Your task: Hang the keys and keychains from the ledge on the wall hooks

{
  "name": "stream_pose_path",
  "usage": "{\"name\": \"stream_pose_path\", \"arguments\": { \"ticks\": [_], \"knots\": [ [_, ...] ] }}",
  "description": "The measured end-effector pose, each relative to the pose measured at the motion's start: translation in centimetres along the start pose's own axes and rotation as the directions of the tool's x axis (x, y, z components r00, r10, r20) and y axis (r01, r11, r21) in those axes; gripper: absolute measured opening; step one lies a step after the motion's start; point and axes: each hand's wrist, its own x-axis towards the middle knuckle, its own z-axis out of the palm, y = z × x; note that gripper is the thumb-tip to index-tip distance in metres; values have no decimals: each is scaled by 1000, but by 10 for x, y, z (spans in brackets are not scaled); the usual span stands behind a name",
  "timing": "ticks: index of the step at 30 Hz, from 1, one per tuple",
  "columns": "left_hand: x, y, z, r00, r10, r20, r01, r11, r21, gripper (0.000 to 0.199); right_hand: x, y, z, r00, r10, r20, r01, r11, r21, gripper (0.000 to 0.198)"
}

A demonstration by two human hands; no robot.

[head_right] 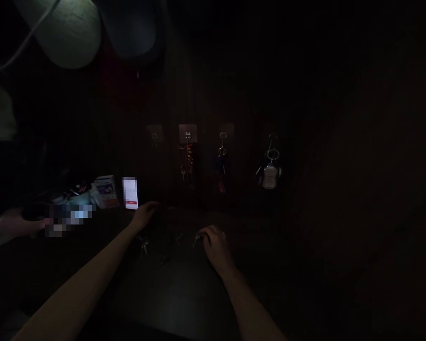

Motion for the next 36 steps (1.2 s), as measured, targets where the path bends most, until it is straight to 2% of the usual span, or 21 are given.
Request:
{"name": "stream_pose_path", "arguments": {
  "ticks": [4, 9, 18, 23, 29, 32, 36],
  "knots": [
    [6, 6, 15, 996, 54, 73, -62, 993, 100, 31, -1, 1, 0, 1000, -4, -7, 4, 1000, 15, 25],
    [4, 8, 26, 991, 55, 124, -78, 979, 190, 28, 0, 1, 0, 1000, 7, -17, -6, 999, 36, 26],
    [-18, 22, 19, 983, 99, 153, -125, 976, 176, 12, 1, 1, -1, 1000, 7, -12, -7, 1000, 21, 26],
    [-38, 39, 18, 977, 138, 161, -155, 983, 100, 6, 1, 0, -1, 1000, 17, -9, -17, 1000, 10, 25],
    [-66, 70, 24, 971, 141, 192, -108, 979, -173, 10, 0, -4, -3, 999, -2, -40, 4, 999, 32, 28],
    [-77, 82, 28, 959, 168, 229, -99, 954, -282, 13, -2, -10, -6, 996, -51, -75, 57, 996, 74, 36],
    [-87, 94, 33, 955, 191, 229, -83, 908, -410, 16, -5, -20, -10, 987, -155, -41, 160, 972, 174, 44]
  ]
}}
